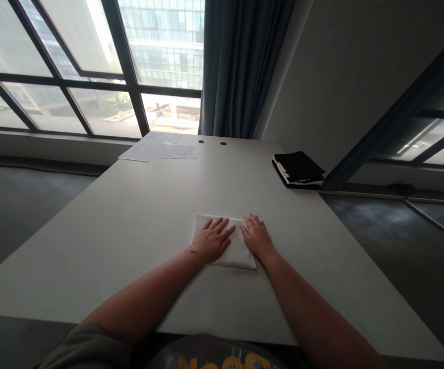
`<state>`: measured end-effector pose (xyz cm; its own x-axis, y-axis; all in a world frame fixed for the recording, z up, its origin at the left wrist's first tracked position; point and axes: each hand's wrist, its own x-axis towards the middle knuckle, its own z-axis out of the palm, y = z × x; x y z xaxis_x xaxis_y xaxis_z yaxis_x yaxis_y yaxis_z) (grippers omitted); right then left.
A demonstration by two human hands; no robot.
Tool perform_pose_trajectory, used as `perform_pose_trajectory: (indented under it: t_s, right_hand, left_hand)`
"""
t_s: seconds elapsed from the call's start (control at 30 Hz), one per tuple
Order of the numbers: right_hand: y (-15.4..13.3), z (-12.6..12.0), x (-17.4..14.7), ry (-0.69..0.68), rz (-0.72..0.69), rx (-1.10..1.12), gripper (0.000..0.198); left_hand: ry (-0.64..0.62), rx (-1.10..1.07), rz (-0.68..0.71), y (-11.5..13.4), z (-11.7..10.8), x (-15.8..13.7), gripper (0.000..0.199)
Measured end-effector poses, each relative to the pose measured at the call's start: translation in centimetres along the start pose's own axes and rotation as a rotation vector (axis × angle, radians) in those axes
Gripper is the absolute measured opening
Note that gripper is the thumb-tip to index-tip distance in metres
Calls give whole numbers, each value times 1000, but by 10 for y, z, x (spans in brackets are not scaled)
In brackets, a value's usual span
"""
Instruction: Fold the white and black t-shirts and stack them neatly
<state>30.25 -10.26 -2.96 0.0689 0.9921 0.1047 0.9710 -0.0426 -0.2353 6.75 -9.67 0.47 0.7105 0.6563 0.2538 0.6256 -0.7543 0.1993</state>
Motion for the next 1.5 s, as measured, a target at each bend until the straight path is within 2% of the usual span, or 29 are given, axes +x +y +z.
perform_pose_trajectory:
  t_s: [0.1,0.4,0.53,0.63,0.77,0.87,0.93,1.1,1.2,1.4,1.5]
  right_hand:
    - [-1,0,-1,31,-8,2,51]
    - [-2,0,-1,68,7,37,45]
    - [0,0,-1,68,-15,64,44]
    - [1,-1,-1,78,-55,98,40]
    - [-2,-7,-1,89,-167,221,29]
    - [-10,-16,-5,86,-268,385,17]
    - [-16,-23,-10,60,-279,522,14]
    - [-25,-37,-19,-27,-149,852,30]
    - [-26,-41,-19,-70,-79,1078,40]
    - [-24,-39,-11,-133,-2,1355,61]
    - [-20,-40,-10,-267,32,1434,79]
  left_hand:
    - [-45,13,-61,-1,4,0,52]
    - [-53,-61,-335,-34,-2,-1,56]
    - [-22,-104,-311,-46,-12,-3,51]
    - [23,-87,-292,-49,-22,-5,40]
    - [59,10,-314,-42,-33,-7,42]
    - [62,39,-285,-31,-37,-7,41]
    - [50,37,-259,-24,-35,-5,39]
    - [-16,-27,-157,-12,-22,7,45]
    - [-29,-61,-132,-13,-18,11,42]
    - [-29,-66,-182,-16,-20,8,32]
    - [17,-64,-219,-15,-20,6,33]
